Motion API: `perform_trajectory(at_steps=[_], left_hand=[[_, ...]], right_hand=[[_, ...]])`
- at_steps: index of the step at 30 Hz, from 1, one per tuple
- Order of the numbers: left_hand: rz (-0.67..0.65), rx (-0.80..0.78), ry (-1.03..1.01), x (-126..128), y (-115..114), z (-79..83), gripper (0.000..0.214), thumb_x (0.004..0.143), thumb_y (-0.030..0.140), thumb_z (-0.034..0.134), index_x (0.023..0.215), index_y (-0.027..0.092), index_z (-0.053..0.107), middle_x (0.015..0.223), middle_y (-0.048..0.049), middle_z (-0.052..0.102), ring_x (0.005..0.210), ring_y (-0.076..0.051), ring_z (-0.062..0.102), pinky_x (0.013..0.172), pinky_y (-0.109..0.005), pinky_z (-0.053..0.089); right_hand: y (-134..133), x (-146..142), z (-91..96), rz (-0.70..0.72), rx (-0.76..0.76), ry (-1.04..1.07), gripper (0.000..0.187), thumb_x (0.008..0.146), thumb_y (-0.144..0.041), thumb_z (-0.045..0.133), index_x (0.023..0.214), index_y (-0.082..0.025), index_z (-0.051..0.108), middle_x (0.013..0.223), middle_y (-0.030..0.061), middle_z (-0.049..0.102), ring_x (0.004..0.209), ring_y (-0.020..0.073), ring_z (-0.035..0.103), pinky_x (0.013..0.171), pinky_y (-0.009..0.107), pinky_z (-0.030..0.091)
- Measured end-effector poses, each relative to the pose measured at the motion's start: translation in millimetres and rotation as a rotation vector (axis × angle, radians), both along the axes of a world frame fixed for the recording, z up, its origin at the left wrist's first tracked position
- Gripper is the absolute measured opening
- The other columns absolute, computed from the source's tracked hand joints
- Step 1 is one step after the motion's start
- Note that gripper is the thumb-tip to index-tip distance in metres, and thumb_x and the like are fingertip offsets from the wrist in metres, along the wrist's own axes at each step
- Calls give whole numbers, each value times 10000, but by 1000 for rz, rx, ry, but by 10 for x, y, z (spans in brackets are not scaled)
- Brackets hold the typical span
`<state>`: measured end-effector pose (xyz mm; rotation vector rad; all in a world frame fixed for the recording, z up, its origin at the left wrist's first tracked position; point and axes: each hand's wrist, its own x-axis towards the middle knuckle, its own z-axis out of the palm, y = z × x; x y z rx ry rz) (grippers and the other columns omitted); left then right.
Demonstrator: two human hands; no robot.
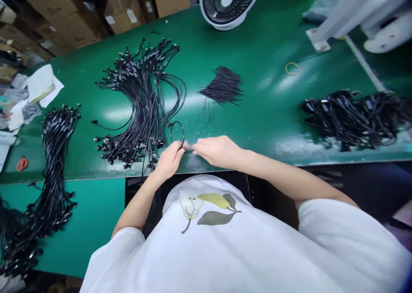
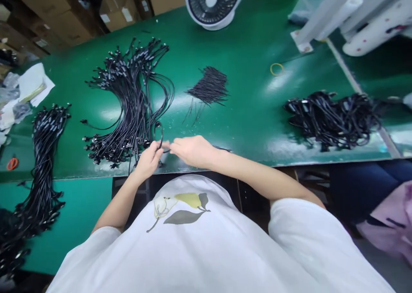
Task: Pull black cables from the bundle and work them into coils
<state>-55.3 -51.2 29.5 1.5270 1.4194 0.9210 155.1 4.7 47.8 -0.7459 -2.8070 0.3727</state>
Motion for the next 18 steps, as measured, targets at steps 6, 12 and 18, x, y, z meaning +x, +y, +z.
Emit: perform_trajectory(at_steps=[6, 12, 18], left_hand=[[-34, -218, -334, -102, -104, -43, 387, 925, 474, 505, 1048, 144, 665, 505, 68, 410, 493, -96, 388, 641, -270, 418], [107, -174, -125, -306, -68, 21, 318, 845, 419, 637, 985, 150, 733, 600, 22, 511, 580, -97, 446, 580, -239, 375], [276, -222, -443, -409, 105, 47, 335, 736, 427, 742, 854, 117, 697, 612, 1, 549, 475, -46, 314, 411, -183, 249]], right_hand=[[498, 128, 46, -125, -282, 182, 329, 943, -440, 495, 863, -175, 673, 866, 44, 691, 785, 157, 597, 638, 252, 327], [675, 544, -317, -81, -568, 249, 300, 903, -416, 510, 985, -192, 693, 949, 44, 703, 838, 161, 622, 750, 278, 430], [466, 585, -572, -102, -635, 209, 373, 915, -432, 461, 1112, -197, 675, 1058, 67, 700, 904, 175, 648, 797, 307, 488]])
